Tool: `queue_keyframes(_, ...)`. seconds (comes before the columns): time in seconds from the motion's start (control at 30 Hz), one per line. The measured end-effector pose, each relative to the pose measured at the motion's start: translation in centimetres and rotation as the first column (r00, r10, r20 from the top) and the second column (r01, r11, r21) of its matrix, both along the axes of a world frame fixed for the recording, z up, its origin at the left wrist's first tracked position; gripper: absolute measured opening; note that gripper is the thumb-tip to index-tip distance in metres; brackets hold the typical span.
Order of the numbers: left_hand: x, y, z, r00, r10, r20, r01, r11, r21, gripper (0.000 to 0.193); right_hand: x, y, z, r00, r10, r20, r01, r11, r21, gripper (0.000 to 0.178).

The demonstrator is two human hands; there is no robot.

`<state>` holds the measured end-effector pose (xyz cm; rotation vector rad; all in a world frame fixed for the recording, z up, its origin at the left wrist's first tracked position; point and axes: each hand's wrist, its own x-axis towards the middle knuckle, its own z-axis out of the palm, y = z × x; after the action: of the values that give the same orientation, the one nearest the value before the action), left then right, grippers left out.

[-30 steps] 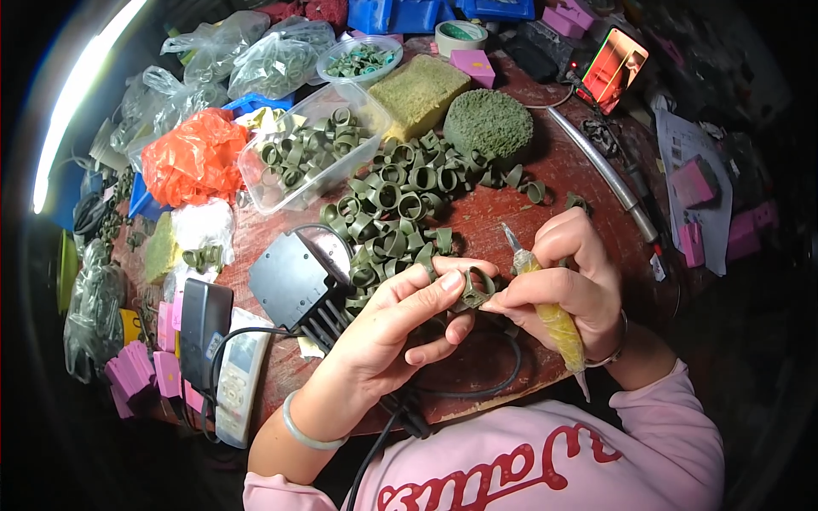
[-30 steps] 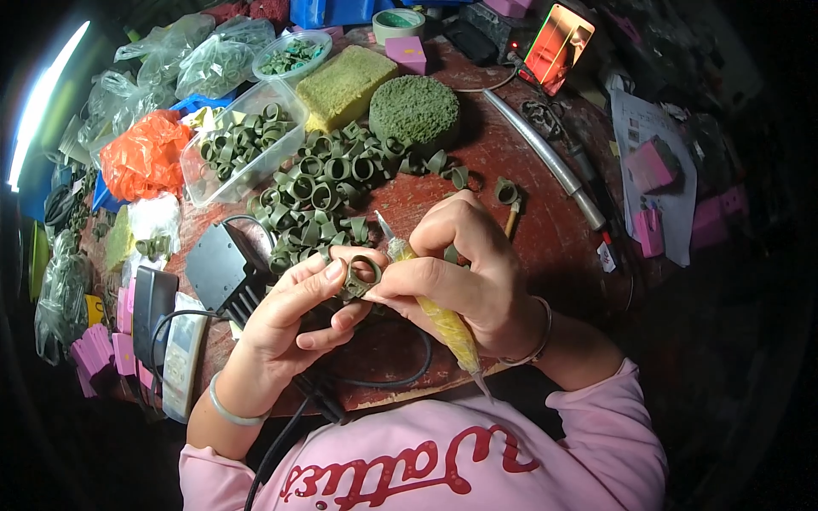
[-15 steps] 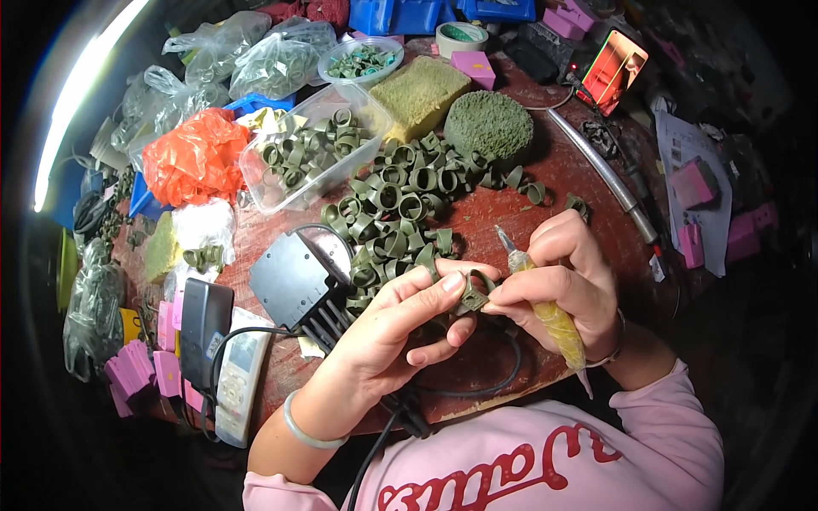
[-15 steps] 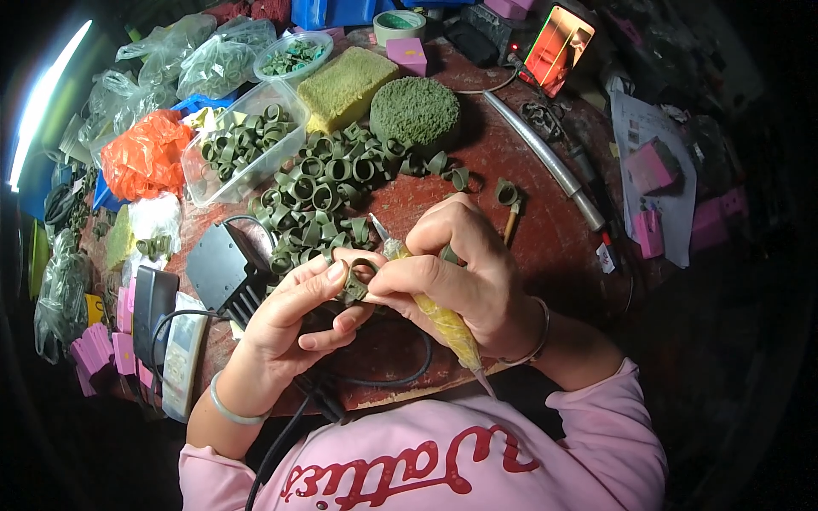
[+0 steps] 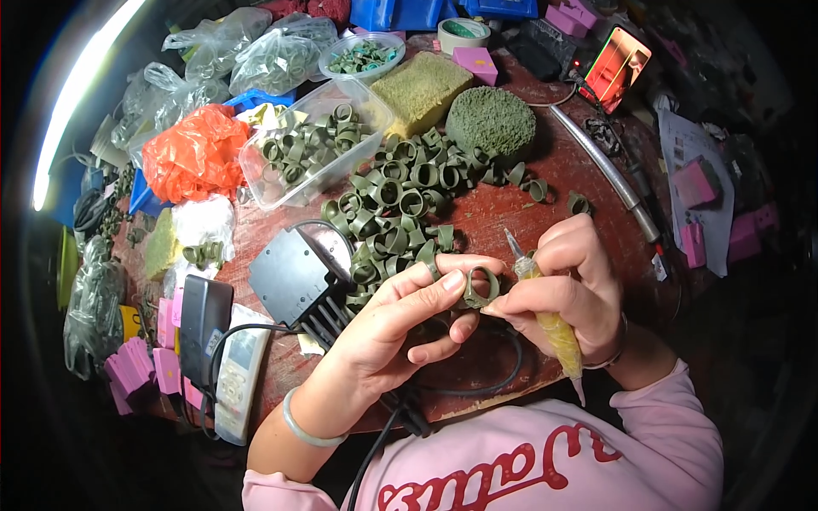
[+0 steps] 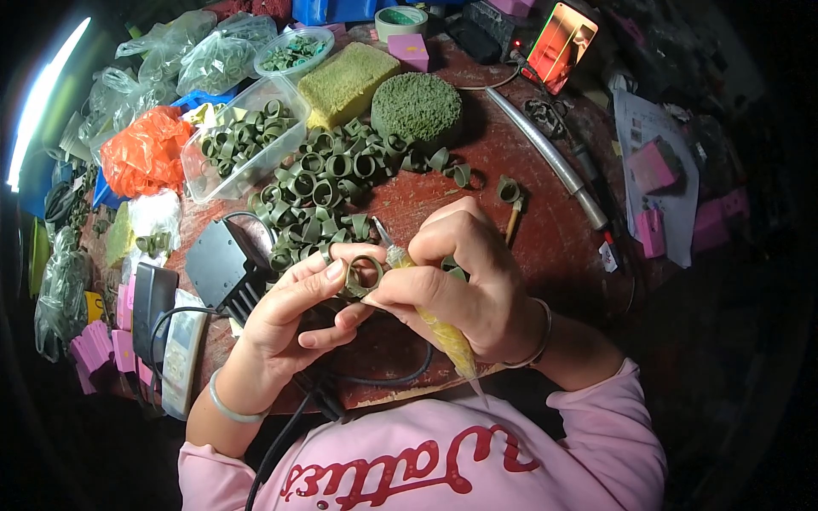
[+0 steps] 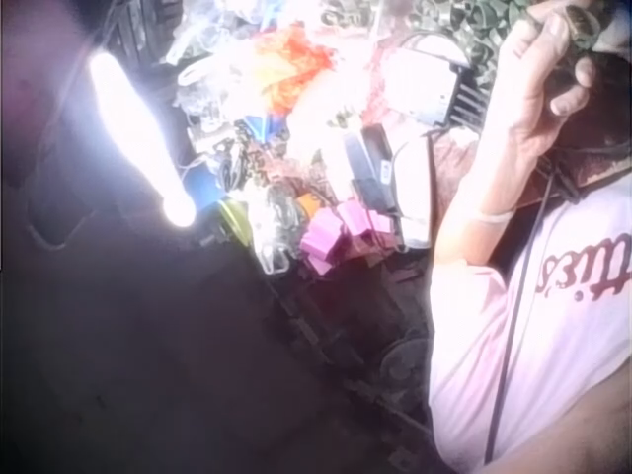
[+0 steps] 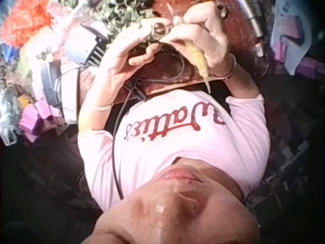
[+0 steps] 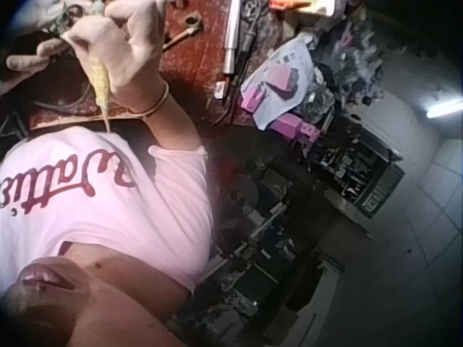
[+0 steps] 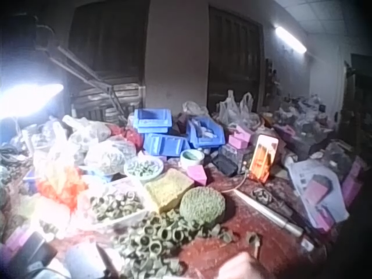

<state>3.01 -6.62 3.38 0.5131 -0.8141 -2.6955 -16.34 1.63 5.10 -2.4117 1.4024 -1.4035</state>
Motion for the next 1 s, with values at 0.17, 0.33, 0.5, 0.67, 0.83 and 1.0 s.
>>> queue_keyframes(0.17, -0.1, 0.0, 0.2, 1.0, -0.017, 0.017, 0.017, 1.0, 0.003, 0.038, 0.1, -0.2, -0.1, 1.0, -0.014, 0.016, 0.013, 1.0, 0.022, 0.028)
queue_keyframes(0.33, 0.0, 0.1, 0.2, 0.999, -0.023, 0.049, 0.023, 1.0, -0.009, 0.036, 0.4, 0.2, 0.2, 0.997, 0.003, -0.078, -0.002, 1.0, 0.022, 0.026)
queue_keyframes(0.5, -0.1, 0.3, 0.4, 0.997, -0.004, 0.078, 0.007, 0.999, -0.032, 0.037, 0.4, 0.0, -0.1, 0.995, -0.027, -0.095, 0.027, 1.0, -0.001, 0.024)
queue_keyframes(0.67, -0.5, 0.5, 0.8, 0.998, 0.002, 0.057, 0.005, 0.993, -0.116, 0.042, -0.5, 0.1, -0.2, 0.996, -0.066, -0.058, 0.066, 0.998, 0.007, 0.02)
queue_keyframes(0.83, -0.1, 0.2, -0.4, 0.991, 0.072, -0.113, -0.068, 0.997, 0.044, 0.039, -2.0, -0.5, 0.7, 0.987, -0.151, 0.061, 0.157, 0.983, -0.096, 0.019)
queue_keyframes(1.0, 0.8, 0.4, -0.5, 0.984, 0.053, -0.17, -0.046, 0.998, 0.042, 0.041, -9.2, -0.8, 1.5, 0.733, -0.679, -0.04, 0.678, 0.734, -0.022, 0.008)
